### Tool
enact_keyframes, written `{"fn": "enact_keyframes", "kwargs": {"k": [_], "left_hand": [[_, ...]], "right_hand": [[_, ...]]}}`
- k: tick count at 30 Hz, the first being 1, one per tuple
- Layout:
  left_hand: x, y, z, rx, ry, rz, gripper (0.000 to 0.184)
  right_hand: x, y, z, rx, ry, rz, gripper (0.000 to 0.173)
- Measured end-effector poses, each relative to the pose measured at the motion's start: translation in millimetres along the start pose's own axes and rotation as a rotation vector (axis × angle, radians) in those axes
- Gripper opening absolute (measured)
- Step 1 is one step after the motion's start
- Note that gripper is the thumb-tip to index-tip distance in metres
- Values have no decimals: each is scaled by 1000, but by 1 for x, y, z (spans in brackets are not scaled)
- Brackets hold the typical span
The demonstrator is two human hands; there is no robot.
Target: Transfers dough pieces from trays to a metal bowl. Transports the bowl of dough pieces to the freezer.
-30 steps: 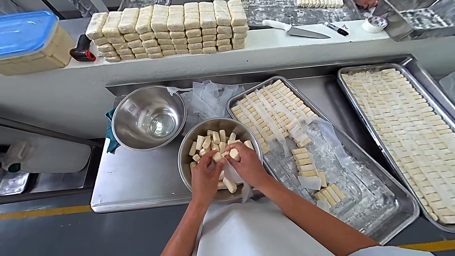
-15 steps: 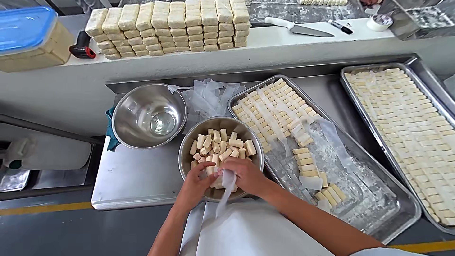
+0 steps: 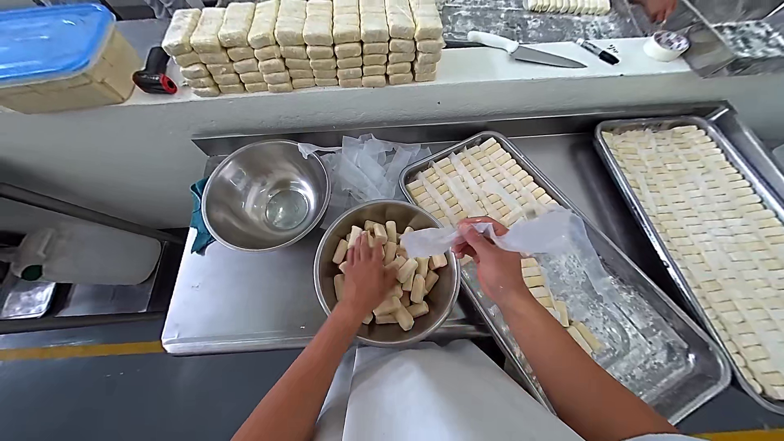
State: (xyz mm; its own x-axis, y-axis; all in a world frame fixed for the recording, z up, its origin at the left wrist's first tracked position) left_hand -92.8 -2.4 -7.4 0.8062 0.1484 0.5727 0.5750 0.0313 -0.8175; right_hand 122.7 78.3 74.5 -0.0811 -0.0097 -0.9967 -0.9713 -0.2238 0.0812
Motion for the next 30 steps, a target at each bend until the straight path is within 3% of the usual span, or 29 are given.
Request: {"fn": "enact_keyframes", "kwargs": {"k": [2,5,8,10,12,14,17,19,23,25,27,30], "left_hand": [[7,10,4,33,78,-26,67],[30,-20,-5,96,112,-278,73],[62,-24,-23,-93,63,-663,86],[71,-19,-28,-115,140,-742,65],[67,-25,-18,-18,94,-777,36],[55,-43,6,77,-32,-812,31],[35,-71,68,135,-224,-793,33],[16,-81,119,141,-410,-724,32],[-15,-97,172,76,-669,-805,58],[-18,-104,175,164,-651,-798,61],[-9,-110,164,233,-518,-771,66],[11,-109,124,202,-296,-780,55]], "right_hand": [[2,-7,-3,6,4,-31,9],[9,0,-17,-42,-26,-236,18],[15,17,-34,-124,-40,-322,16],[14,28,-34,-261,4,-325,15],[3,23,-29,-358,88,-317,26],[5,-10,-23,-315,115,-436,42],[39,-104,-12,-48,157,-884,52],[68,-160,-14,70,309,-1094,67],[120,-197,-24,91,536,-1249,92],[125,-198,-23,77,555,-1306,92],[127,-201,-22,72,560,-1301,88],[124,-218,-21,156,579,-950,76]]}}
Point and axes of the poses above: each hand's wrist, its own z-axis towards the middle knuckle, its own y-axis out of the palm, x = y × z, the point moved 3 cm from there along z, towards the middle knuckle, and after that the axes turned 1 degree about -z, right-handed, at the moved point
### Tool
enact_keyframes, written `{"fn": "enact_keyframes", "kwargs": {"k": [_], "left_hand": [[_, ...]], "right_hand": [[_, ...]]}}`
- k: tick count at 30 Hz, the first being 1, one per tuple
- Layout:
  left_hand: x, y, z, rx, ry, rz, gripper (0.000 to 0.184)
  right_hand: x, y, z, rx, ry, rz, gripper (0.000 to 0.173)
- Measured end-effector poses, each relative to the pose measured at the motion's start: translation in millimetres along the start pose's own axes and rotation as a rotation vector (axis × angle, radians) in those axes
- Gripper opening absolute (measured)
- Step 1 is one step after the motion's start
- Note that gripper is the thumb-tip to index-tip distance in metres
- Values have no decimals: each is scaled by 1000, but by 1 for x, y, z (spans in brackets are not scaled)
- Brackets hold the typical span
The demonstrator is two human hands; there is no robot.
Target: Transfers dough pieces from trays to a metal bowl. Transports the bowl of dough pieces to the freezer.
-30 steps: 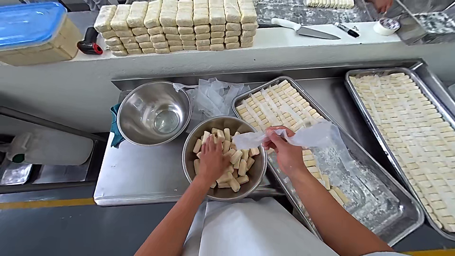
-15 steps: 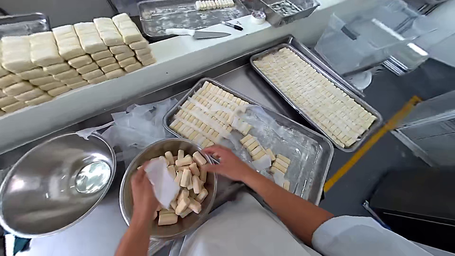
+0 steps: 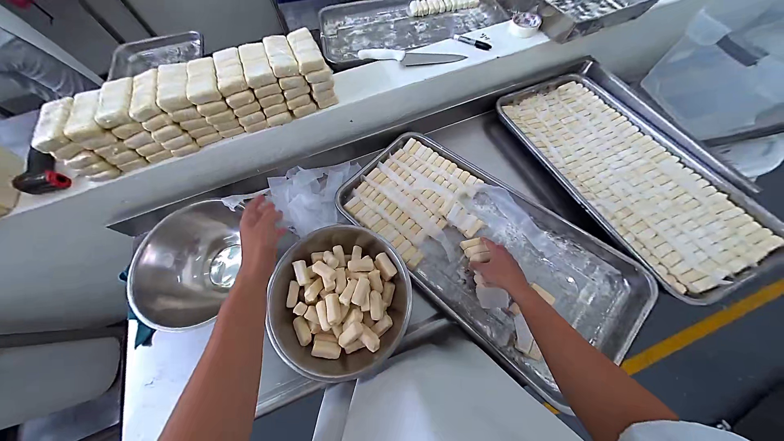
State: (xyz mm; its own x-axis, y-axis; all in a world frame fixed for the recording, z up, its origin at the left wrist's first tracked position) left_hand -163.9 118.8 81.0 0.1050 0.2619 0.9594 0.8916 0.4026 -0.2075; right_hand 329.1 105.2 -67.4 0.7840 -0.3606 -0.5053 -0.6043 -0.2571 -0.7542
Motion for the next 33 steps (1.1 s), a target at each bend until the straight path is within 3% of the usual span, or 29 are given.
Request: {"fn": "enact_keyframes", "kwargs": {"k": [3,6,8,11,14,16,19,21,23,25,28,33], "left_hand": [[-11,1,-54,-109,26,-81,48],[-31,5,-101,-188,-10,-188,44],[-38,12,-128,-284,-57,-261,45],[-36,23,-150,-423,-101,-314,52],[-32,24,-152,-401,-148,-237,47],[-33,18,-148,-319,-150,-127,33],[-45,3,-150,-262,-108,-121,35],[-52,1,-159,-254,-84,-172,37],[-57,5,-167,-212,-59,-187,36],[-60,8,-171,-149,-23,-105,36],[-63,10,-175,-136,8,63,39],[-63,12,-177,-178,4,56,34]], "right_hand": [[-9,-20,-14,-168,105,593,49],[-49,-41,-42,-305,8,868,37],[-99,-51,-71,-375,-176,814,47],[-177,-41,-106,-446,-572,500,68],[-236,1,-135,-412,-958,134,69],[-253,31,-144,-420,-1065,-22,72],[-258,57,-137,-577,-941,33,81],[-254,67,-134,-656,-819,63,77],[-252,76,-135,-654,-774,79,58],[-253,79,-139,-633,-763,100,49],[-255,81,-145,-586,-723,122,44],[-252,86,-149,-618,-699,190,42]]}}
Point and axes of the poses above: each hand's wrist, its own z-axis towards the middle knuckle, its own y-axis out of the palm, x = y × z, the point moved 3 cm from there along z, towards the middle knuckle, and after that the axes turned 1 degree about -z, right-handed, at the moved point
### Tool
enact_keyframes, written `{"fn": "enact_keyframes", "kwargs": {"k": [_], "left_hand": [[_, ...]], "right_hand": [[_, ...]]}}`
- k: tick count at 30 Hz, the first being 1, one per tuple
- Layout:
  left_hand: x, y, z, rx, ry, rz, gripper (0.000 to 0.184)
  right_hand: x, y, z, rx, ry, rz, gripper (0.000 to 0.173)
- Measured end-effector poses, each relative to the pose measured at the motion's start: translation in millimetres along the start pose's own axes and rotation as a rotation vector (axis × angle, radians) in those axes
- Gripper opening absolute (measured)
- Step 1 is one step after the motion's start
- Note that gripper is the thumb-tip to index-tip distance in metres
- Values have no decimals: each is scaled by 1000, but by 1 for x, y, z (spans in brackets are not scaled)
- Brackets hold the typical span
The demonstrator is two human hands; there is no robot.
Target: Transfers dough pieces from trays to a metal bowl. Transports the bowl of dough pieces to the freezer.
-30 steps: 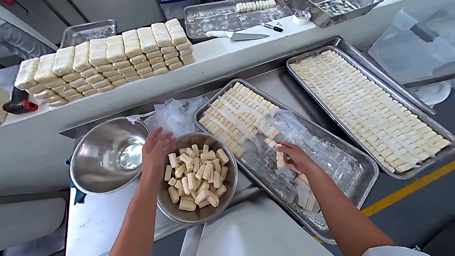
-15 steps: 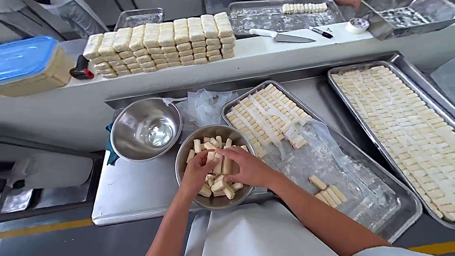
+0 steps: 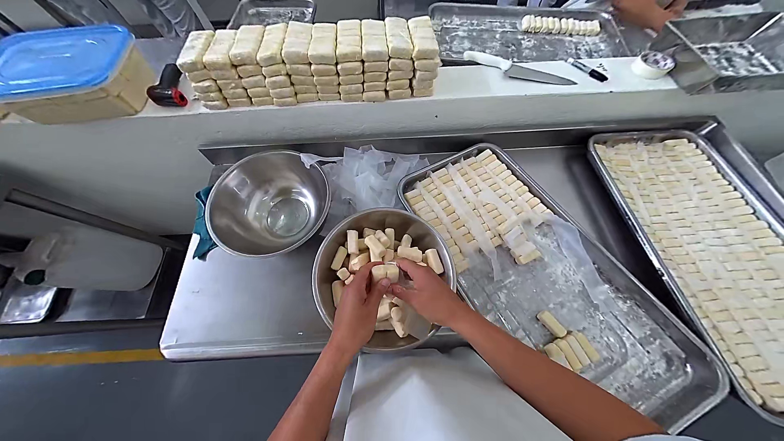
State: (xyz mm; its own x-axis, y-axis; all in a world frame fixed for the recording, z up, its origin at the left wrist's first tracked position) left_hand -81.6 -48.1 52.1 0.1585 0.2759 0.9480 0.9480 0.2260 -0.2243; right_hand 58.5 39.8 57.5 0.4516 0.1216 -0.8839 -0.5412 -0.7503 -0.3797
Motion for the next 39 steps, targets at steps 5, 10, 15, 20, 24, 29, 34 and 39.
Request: {"fn": "enact_keyframes", "kwargs": {"k": [5,10,15,20,24,29,34,39], "left_hand": [[6,8,0,131,87,107,31],[7,12,0,169,157,163,33],[10,8,2,243,207,200,33],[23,-11,2,203,179,-105,32],[32,-41,6,283,146,-215,41],[4,-62,16,258,-12,27,71],[-16,-35,11,29,-97,111,60],[-28,-7,14,-89,-168,86,54]], "right_hand": [[0,5,-6,128,-34,-51,39],[3,6,-9,204,-69,-87,40],[5,6,-10,345,-121,-153,43],[5,-5,-2,240,-112,-134,62],[29,-16,10,173,-100,-399,82],[45,-23,11,112,24,-438,39],[36,-33,9,212,33,-191,17],[23,-26,20,16,17,-356,43]]}}
Point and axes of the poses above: each hand's wrist, its own z-axis towards the middle knuckle, its own y-axis out of the palm, x = y × z, the point moved 3 cm from there along z, towards the middle knuckle, and after that the axes turned 1 degree about -z, right-handed, at the moved point
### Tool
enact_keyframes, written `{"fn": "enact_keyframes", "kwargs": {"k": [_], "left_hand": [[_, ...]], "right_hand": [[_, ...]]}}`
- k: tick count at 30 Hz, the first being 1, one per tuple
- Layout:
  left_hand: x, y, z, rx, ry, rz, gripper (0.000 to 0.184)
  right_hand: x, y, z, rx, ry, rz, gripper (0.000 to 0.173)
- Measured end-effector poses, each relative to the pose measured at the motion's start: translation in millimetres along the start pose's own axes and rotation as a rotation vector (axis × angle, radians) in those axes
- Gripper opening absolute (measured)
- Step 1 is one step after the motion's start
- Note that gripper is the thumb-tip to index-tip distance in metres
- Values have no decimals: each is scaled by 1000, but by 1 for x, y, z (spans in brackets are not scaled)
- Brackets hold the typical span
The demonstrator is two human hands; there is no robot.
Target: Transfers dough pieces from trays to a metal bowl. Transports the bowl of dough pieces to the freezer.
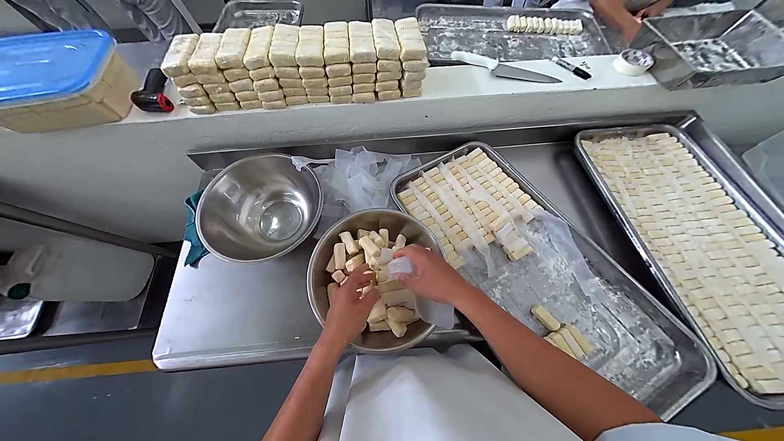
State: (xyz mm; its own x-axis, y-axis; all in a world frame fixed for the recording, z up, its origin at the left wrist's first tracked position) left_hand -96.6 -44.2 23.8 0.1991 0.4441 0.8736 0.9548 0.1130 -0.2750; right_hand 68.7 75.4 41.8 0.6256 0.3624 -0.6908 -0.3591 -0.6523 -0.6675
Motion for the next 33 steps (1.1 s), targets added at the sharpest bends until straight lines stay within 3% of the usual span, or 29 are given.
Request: {"fn": "enact_keyframes", "kwargs": {"k": [2,5,7,9,12,15,20,22,24,26,30,33], "left_hand": [[-1,4,2,3,12,13,53],[2,2,3,19,28,21,52],[3,-1,2,38,35,8,52],[4,-4,0,45,24,-30,53],[4,0,-3,13,-8,-164,49],[7,9,-5,14,2,-320,32],[15,8,-4,104,109,-368,30],[18,6,-5,117,149,-302,29],[23,4,-7,135,155,-210,26],[26,4,-8,186,172,-124,25],[30,6,-11,325,234,141,34],[29,3,-11,338,274,110,34]], "right_hand": [[-7,11,7,-110,-3,-149,56],[-12,11,11,-185,22,-244,54],[-5,4,10,-204,55,-173,50],[7,-2,4,-144,115,52,41],[16,0,-12,39,212,626,31],[6,9,-19,112,198,959,38],[-3,14,-18,-7,54,820,50],[-3,14,-16,-14,52,798,43],[-4,16,-15,19,52,754,30],[-8,16,-15,75,61,626,29],[-14,14,-17,245,55,320,43],[-8,14,-14,224,87,390,47]]}}
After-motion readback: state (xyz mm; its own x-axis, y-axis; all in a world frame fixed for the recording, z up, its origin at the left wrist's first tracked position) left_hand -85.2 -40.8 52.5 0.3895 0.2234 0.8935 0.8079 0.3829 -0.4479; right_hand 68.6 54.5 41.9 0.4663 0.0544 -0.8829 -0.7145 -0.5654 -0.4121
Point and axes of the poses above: each hand's wrist, its own z-axis towards the middle knuckle, its own y-axis out of the palm, x = y × z, the point moved 3 cm from there along z, towards the middle knuckle, and after that the axes turned 1 degree about -z, right-handed, at the moved point
